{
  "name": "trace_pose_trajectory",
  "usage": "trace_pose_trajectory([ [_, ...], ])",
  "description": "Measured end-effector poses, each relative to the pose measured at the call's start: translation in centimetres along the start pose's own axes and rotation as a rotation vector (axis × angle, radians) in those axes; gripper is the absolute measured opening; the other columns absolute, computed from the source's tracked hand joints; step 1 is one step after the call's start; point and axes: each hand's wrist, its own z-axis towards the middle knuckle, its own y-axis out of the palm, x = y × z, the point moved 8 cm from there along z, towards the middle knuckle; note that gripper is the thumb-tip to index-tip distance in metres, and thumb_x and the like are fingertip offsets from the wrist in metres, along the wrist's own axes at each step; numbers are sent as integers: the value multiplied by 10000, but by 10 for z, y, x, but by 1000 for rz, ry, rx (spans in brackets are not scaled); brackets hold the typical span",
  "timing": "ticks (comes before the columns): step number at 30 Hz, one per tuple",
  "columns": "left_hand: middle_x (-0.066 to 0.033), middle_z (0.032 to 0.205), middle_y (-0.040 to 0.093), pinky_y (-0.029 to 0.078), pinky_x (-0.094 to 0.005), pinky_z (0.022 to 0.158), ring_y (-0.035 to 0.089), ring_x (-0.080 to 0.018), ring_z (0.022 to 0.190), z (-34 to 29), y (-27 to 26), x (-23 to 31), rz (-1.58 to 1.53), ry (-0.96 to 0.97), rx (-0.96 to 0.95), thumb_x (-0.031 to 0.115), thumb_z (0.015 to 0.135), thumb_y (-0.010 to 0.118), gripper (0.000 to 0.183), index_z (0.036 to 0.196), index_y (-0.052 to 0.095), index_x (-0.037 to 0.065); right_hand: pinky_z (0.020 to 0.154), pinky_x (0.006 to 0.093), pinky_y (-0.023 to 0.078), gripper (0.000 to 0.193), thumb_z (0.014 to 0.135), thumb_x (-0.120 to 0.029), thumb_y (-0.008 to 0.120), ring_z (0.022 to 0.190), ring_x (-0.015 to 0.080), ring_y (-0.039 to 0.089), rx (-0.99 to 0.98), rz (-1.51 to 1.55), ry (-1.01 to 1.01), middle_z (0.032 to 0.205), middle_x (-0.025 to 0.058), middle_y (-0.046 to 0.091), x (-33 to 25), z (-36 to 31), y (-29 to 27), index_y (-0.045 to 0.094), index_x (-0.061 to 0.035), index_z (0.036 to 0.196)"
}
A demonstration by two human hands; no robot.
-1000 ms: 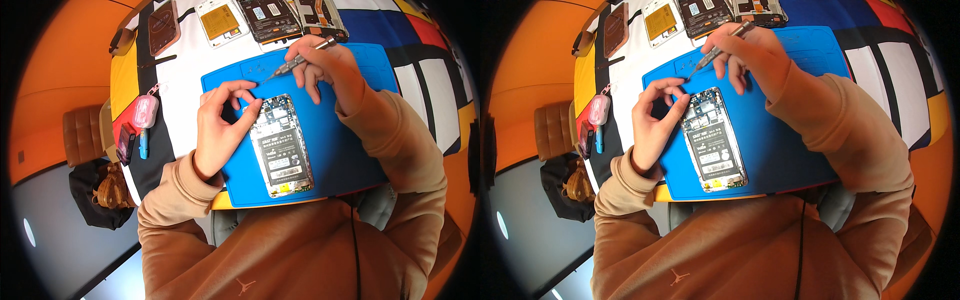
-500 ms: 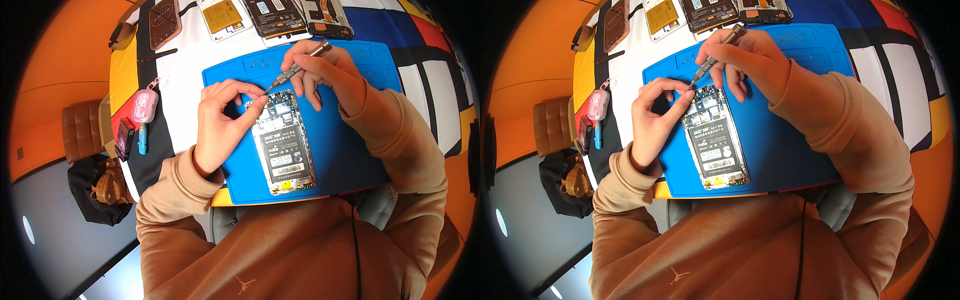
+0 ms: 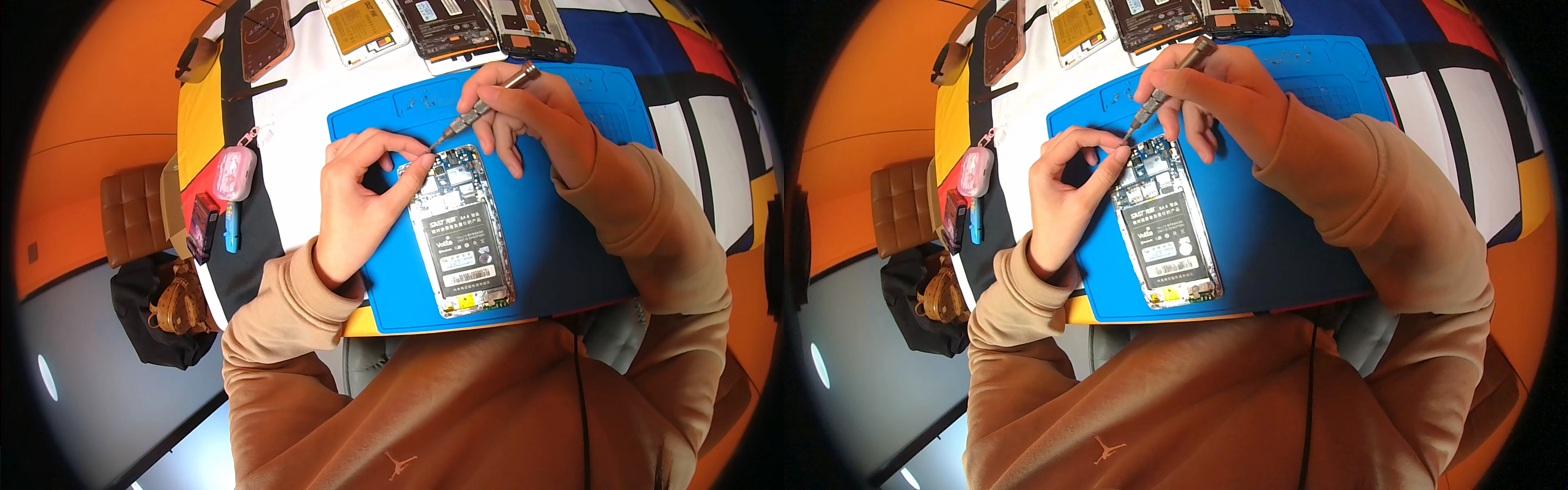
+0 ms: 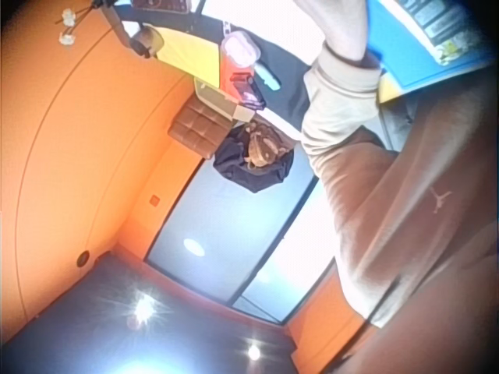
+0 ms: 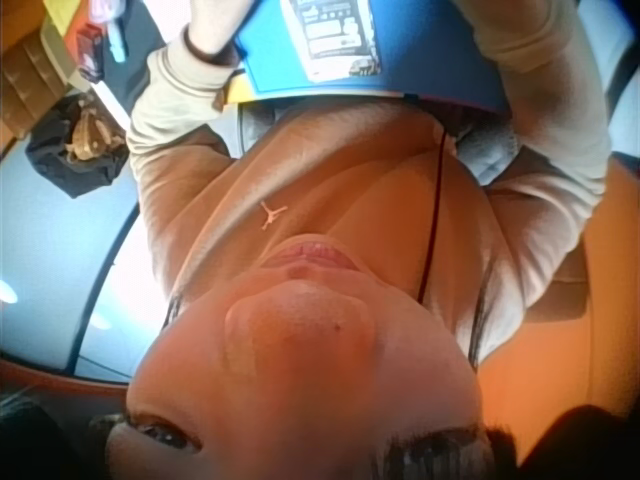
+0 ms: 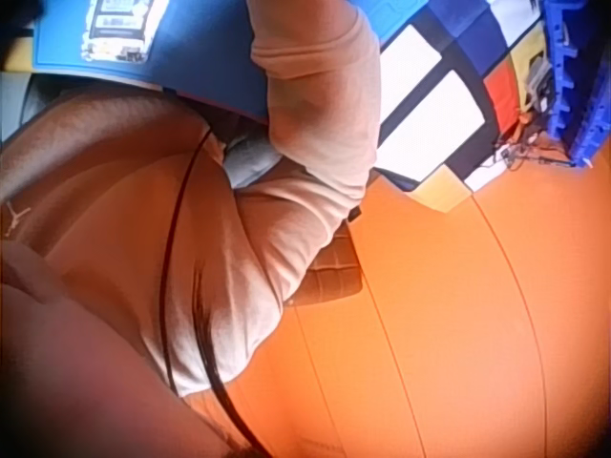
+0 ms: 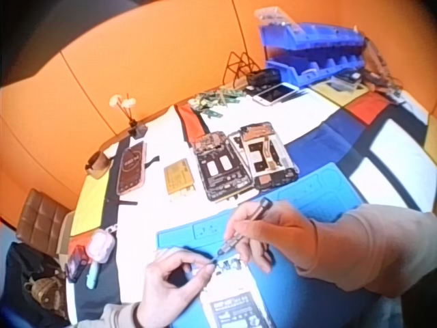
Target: The person disassembles a smartphone on a blue mat, removes screws and internal components, then transfers parts to another phone chassis. They use a screwdriver and tweezers to handle small components and reassemble the device.
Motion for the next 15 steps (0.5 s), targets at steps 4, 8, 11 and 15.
trace_pose_trajectory([
  [4,-4,768,638,356,-299,801,488,-158,736,0,0,-1,-11,-12,1,164,782,770,135,884,713,97,428,205,382,394,990,-369,492,512,101,568,-7,-29,-9,613,90,592,-2,1,1,612,0,1054],
  [8,-23,842,657,399,-295,776,503,-180,763,-2,-1,2,-55,-15,38,126,772,762,194,950,701,77,438,202,368,393,1003,-388,477,530,84,557,28,-5,11,628,71,591,-8,-3,1,615,-21,1028],
  [11,-44,900,664,427,-298,772,526,-203,800,-3,0,13,-18,87,3,101,767,751,214,971,696,68,472,186,330,315,1037,-302,412,492,62,483,150,-61,-112,614,18,533,-24,-10,-3,584,-53,949],
  [15,-64,1036,658,444,-323,845,559,-245,930,-5,6,28,67,266,-100,94,746,755,269,1008,699,73,493,187,320,308,1053,-277,389,490,49,402,216,-262,-189,588,-13,455,-35,-17,1,565,-66,912],
])
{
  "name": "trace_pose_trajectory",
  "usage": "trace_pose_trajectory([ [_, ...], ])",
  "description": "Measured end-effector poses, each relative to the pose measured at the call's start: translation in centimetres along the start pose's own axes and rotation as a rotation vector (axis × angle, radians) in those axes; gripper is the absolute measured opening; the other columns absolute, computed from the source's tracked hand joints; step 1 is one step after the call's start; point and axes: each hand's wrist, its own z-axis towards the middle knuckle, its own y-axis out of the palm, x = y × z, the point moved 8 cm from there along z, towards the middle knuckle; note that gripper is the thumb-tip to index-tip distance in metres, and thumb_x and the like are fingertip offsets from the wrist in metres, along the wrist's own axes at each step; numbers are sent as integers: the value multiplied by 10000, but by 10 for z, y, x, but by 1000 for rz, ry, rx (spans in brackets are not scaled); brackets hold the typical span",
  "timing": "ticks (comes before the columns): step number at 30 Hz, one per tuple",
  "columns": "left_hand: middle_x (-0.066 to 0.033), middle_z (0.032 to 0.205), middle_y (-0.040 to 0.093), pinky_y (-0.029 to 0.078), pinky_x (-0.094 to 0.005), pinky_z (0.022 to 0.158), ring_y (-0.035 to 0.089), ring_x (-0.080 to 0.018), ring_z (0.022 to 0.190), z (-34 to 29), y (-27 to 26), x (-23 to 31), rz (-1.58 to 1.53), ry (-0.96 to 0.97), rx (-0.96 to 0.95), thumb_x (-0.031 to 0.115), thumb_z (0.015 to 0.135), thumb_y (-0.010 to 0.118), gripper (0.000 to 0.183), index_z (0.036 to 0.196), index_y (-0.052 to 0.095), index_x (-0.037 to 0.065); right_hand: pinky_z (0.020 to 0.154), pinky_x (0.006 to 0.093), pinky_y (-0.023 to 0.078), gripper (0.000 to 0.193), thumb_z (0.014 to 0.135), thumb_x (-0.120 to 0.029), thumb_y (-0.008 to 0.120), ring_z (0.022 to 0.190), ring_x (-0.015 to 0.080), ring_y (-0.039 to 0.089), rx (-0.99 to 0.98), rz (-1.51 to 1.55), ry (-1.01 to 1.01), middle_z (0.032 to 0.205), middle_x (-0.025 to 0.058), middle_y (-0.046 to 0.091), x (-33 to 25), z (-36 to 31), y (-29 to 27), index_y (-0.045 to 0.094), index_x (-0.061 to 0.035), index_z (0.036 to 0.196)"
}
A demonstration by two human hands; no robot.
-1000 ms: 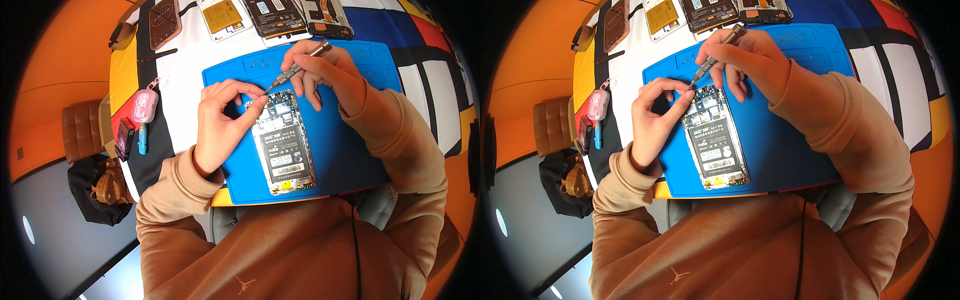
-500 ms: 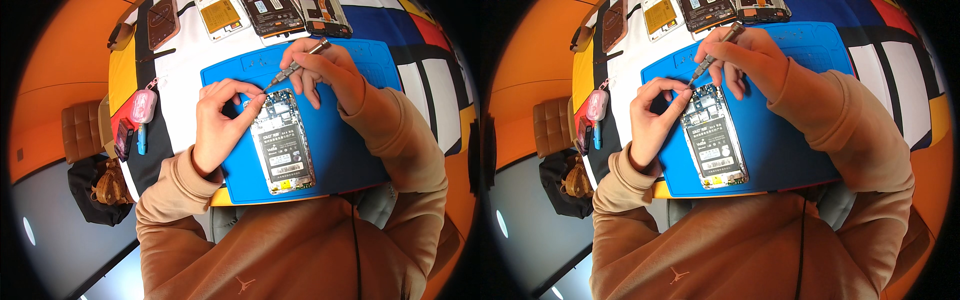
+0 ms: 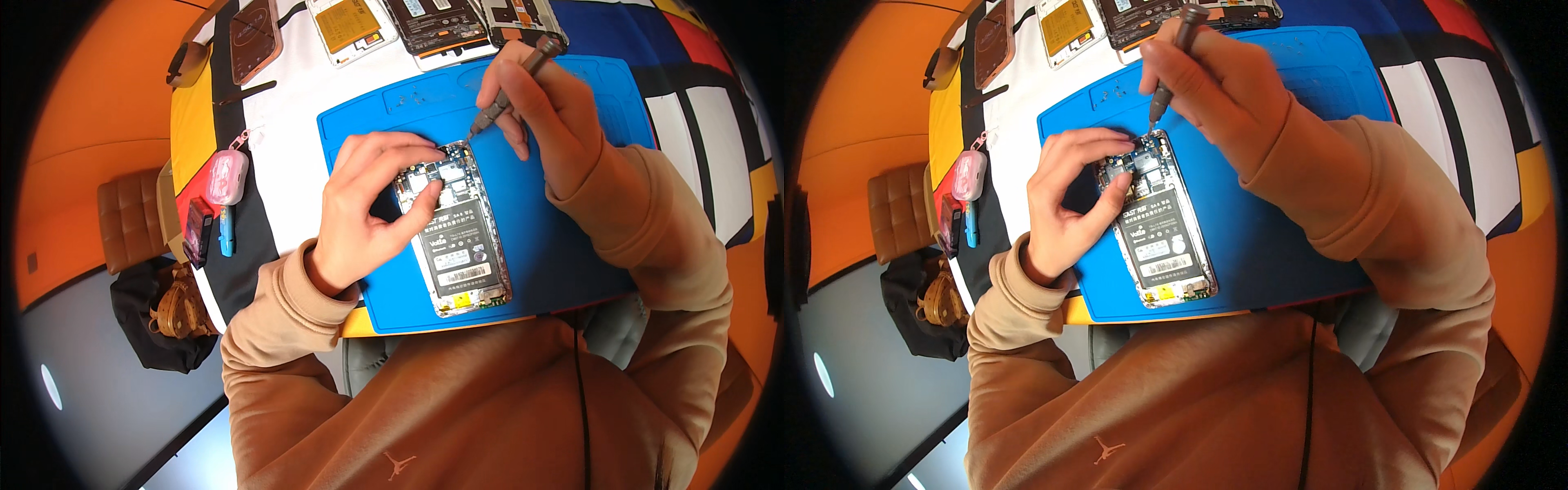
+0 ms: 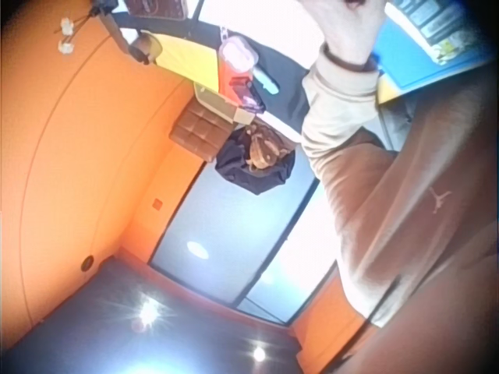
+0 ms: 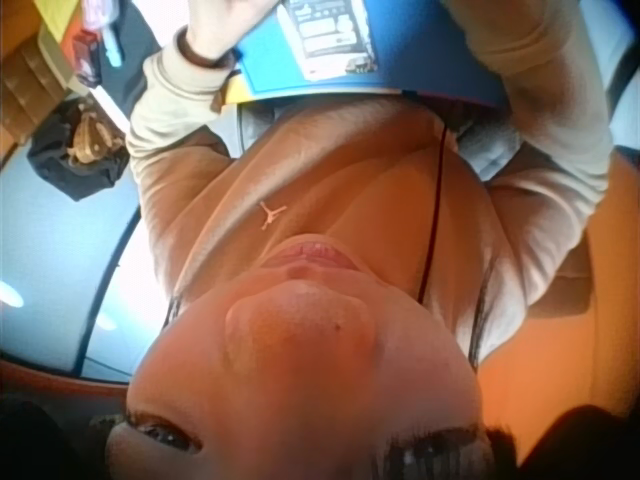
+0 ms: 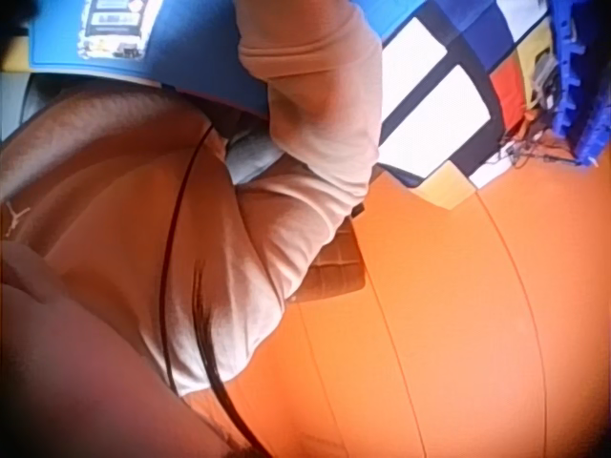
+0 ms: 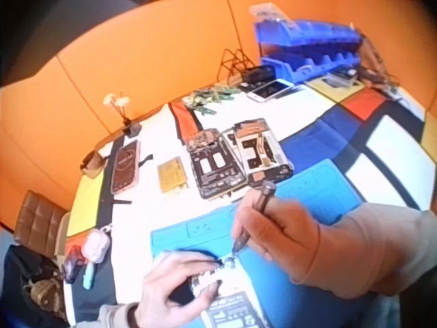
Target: The person disassembles a smartphone on a blue mat, removes screws and internal components, then transfers parts to another phone chassis. They use a screwdriver and tweezers to handle small components and reassemble the device.
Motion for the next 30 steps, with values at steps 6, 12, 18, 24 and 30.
trace_pose_trajectory([
  [6,-71,1229,608,399,-381,954,536,-269,1046,-1,12,10,110,89,-127,164,765,744,398,1153,680,99,637,223,387,281,1049,-211,414,668,87,485,-93,-154,-140,769,32,523,-16,-9,9,557,-36,883],
  [12,-72,1228,609,403,-380,952,533,-274,1051,-1,13,10,135,91,-139,160,769,742,395,1153,679,94,653,302,495,179,973,-130,564,737,277,658,-120,-176,-223,847,163,647,-17,-8,11,580,35,1040],
  [18,-73,1233,606,402,-380,959,521,-276,1067,-2,14,10,121,79,-135,162,772,741,392,1153,679,92,727,266,439,254,1035,-154,423,753,149,547,-155,-168,-161,834,75,559,-18,-11,13,546,-13,863],
  [24,-72,1234,605,400,-380,961,518,-275,1067,-2,13,10,123,76,-126,165,777,737,384,1151,678,96,623,296,507,182,963,-89,570,720,292,683,-184,-178,-259,818,186,659,-24,-11,18,564,59,1069],
  [30,-74,1231,605,398,-378,963,519,-274,1068,-3,13,9,119,74,-135,176,779,736,390,1155,675,96,637,288,487,145,978,-100,532,728,256,643,-174,-169,-241,825,157,631,-21,-13,17,562,40,1001],
])
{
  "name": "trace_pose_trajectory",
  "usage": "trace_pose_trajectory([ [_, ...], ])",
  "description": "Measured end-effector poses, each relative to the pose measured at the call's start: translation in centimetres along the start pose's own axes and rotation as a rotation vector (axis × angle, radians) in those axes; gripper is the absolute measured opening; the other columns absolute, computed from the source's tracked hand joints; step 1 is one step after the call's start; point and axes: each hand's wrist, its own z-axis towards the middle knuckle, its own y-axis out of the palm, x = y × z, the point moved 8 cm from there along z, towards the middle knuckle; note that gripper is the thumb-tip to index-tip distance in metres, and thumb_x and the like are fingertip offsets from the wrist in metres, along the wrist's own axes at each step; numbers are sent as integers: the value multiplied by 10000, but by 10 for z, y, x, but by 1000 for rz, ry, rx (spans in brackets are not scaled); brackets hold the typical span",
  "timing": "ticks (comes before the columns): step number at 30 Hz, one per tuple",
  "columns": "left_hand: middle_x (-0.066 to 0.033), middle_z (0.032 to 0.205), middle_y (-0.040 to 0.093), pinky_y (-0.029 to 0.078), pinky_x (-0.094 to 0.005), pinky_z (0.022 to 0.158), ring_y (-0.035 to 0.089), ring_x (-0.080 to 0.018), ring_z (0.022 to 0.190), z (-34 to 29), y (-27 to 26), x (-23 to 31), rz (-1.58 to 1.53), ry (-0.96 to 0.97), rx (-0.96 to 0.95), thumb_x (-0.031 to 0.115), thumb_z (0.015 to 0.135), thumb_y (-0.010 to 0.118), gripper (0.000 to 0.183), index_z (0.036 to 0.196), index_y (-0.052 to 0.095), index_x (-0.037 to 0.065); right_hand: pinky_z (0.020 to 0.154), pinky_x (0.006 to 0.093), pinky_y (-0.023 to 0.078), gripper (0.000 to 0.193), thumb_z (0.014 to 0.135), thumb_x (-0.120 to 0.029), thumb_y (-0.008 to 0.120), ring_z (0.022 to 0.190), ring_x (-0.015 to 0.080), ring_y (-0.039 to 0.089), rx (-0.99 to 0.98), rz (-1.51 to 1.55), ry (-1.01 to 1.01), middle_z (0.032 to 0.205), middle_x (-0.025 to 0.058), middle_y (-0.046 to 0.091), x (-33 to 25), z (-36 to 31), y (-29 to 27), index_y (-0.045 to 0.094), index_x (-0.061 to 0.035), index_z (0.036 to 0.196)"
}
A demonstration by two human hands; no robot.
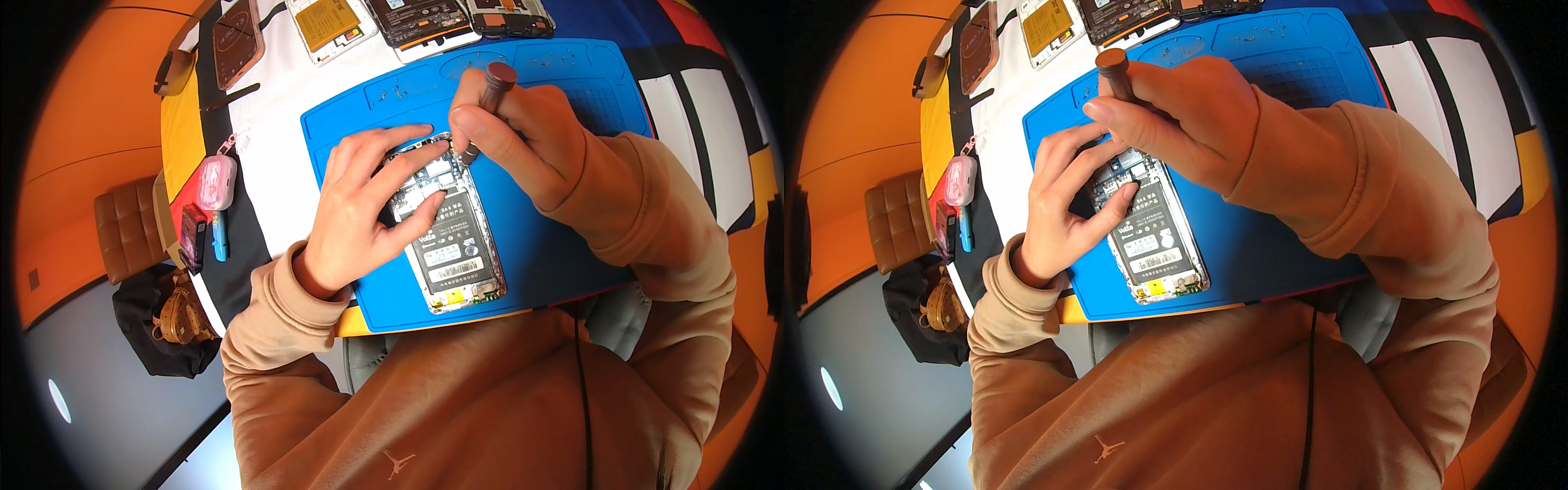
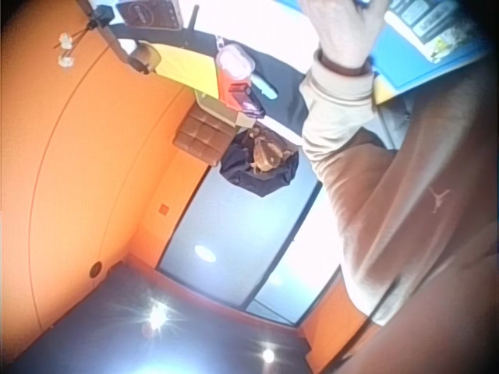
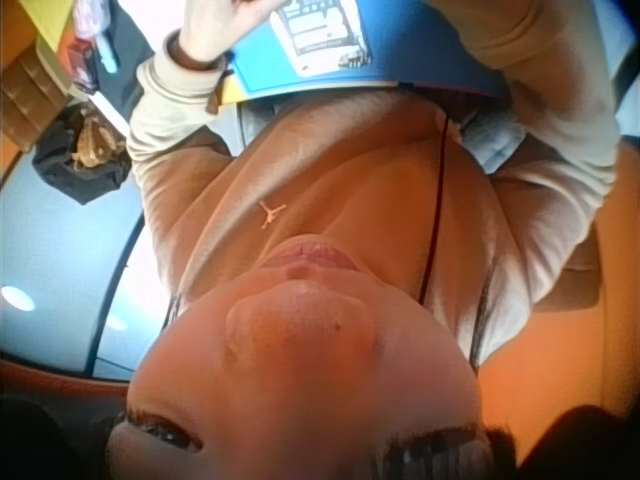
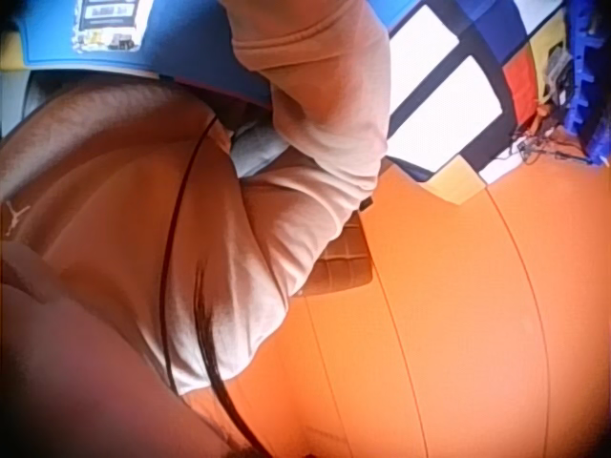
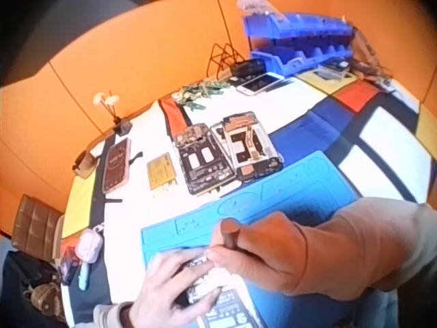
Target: The person disassembles a smartphone on a blue mat, removes screws and internal components, then transfers parts to another phone chassis. They use a screwdriver and tweezers to handle small components and reassemble the device.
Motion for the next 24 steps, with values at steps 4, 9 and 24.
trace_pose_trajectory([
  [4,-77,1230,605,397,-380,963,519,-276,1069,0,0,0,-1,1,3,183,780,735,389,1153,674,92,683,277,443,223,999,-92,467,727,184,560,-41,-4,52,858,114,573,2,-1,3,562,23,834],
  [9,-83,1230,603,396,-384,961,520,-284,1066,-1,0,-1,-16,-2,10,185,778,737,387,1145,671,81,620,291,446,140,957,-56,535,656,203,570,-82,-74,26,831,117,603,-2,-1,8,569,21,845],
  [24,-83,1236,596,402,-387,947,514,-290,1051,-1,0,-1,-1,34,13,168,763,746,393,1135,665,72,557,275,490,394,798,48,693,629,178,603,51,-306,-206,785,65,598,-24,4,7,585,-44,1165],
])
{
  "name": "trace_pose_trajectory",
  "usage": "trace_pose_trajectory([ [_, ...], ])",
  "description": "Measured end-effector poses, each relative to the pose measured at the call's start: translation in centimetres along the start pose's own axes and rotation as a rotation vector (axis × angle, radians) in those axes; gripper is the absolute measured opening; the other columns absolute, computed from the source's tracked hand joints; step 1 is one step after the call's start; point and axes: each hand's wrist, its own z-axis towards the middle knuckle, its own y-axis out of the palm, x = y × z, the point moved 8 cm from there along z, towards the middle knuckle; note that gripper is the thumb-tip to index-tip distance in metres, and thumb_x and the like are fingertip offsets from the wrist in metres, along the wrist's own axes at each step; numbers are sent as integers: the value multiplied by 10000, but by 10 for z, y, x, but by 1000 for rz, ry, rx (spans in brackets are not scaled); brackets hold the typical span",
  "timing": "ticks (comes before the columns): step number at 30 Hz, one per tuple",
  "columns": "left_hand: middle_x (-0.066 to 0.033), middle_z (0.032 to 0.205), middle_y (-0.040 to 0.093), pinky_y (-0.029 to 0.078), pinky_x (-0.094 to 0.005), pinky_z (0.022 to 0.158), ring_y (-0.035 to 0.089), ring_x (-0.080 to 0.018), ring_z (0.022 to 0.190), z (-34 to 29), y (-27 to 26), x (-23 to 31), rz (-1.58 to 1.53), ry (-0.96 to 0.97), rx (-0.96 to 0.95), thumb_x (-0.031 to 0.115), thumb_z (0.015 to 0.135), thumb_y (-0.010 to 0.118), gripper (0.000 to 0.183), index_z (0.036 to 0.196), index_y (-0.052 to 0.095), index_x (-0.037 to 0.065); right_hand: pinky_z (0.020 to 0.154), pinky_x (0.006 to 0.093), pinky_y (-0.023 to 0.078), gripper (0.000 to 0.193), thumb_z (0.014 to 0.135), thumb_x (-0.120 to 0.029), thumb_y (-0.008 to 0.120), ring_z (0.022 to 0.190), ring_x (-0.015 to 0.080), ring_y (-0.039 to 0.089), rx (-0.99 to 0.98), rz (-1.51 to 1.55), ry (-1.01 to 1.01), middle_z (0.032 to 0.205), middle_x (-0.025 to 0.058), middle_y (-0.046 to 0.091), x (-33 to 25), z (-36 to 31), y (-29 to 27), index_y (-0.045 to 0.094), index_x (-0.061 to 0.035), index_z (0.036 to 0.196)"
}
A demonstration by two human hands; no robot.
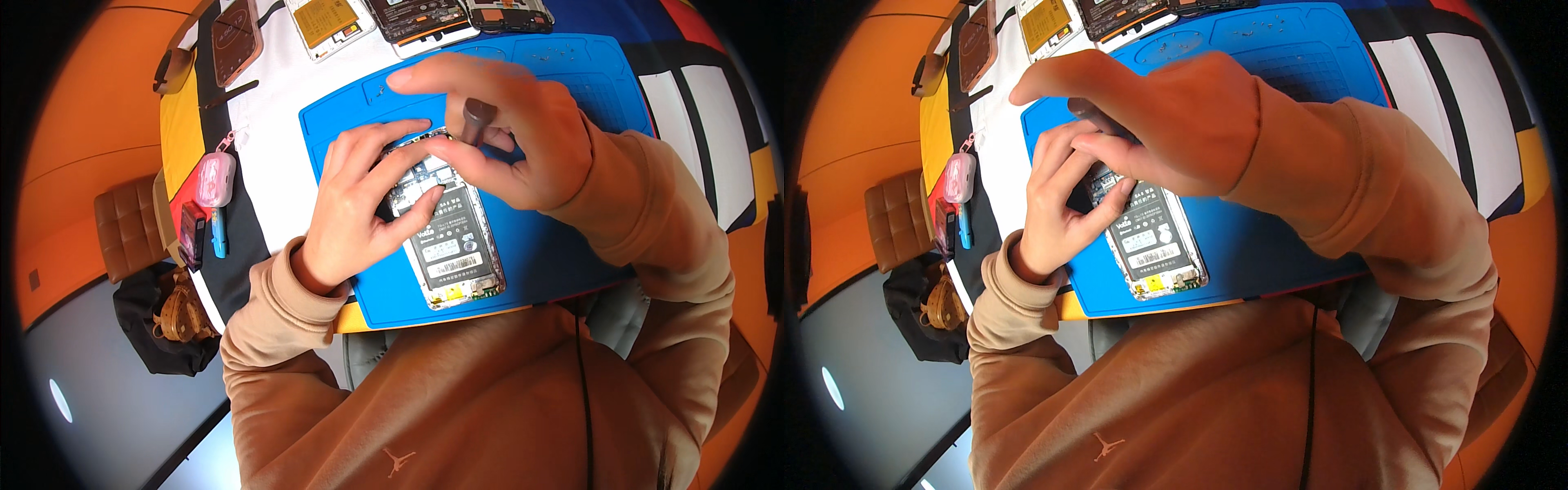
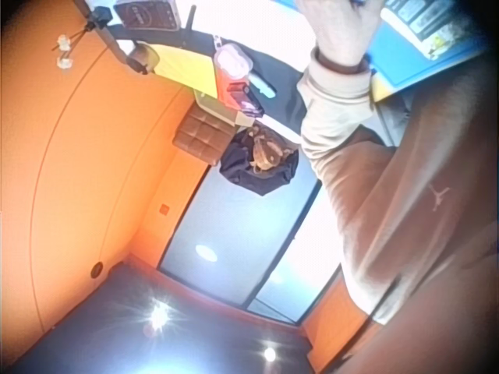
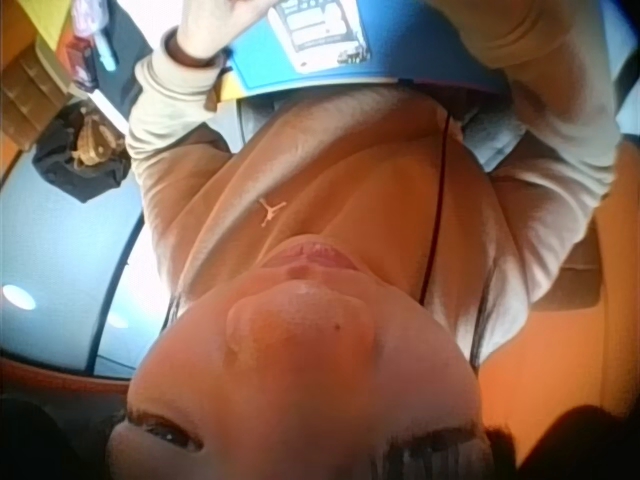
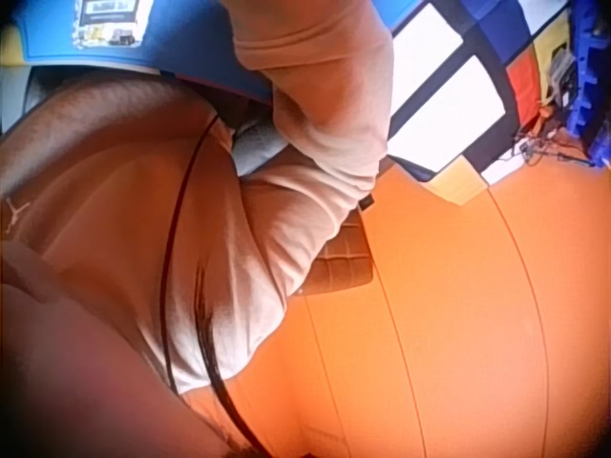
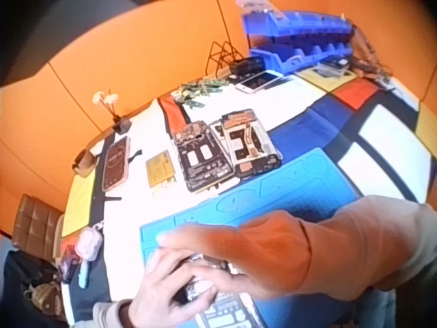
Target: The person disassembles a smartphone on a blue mat, removes screws and internal components, then transfers parts to another phone chassis. They use a screwdriver and tweezers to handle small components and reassemble the device.
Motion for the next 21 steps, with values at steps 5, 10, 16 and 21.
trace_pose_trajectory([
  [5,-76,1237,597,405,-387,948,514,-287,1054,0,0,1,5,-6,0,166,762,745,404,1150,666,89,572,247,487,402,805,53,674,625,172,581,-54,-93,-114,825,73,600,-6,3,-3,562,-35,1181],
  [10,-77,1236,597,405,-386,951,516,-289,1059,1,0,2,12,-4,2,166,764,745,401,1150,668,95,577,237,472,402,800,59,651,654,162,584,-91,-124,-67,923,74,611,-5,3,-3,540,-29,1176],
  [16,-73,1239,597,404,-385,952,517,-289,1063,0,1,0,-6,-31,-4,171,770,744,395,1149,667,94,592,254,453,402,759,93,606,715,144,568,-144,-156,25,989,64,599,4,4,-2,520,-30,1133],
  [21,-75,1238,599,402,-383,954,515,-287,1063,1,0,0,-2,-19,1,174,771,745,385,1139,671,91,672,260,455,355,744,102,606,817,176,561,-7,-139,-159,1038,101,609,-9,8,-9,509,-32,1058],
])
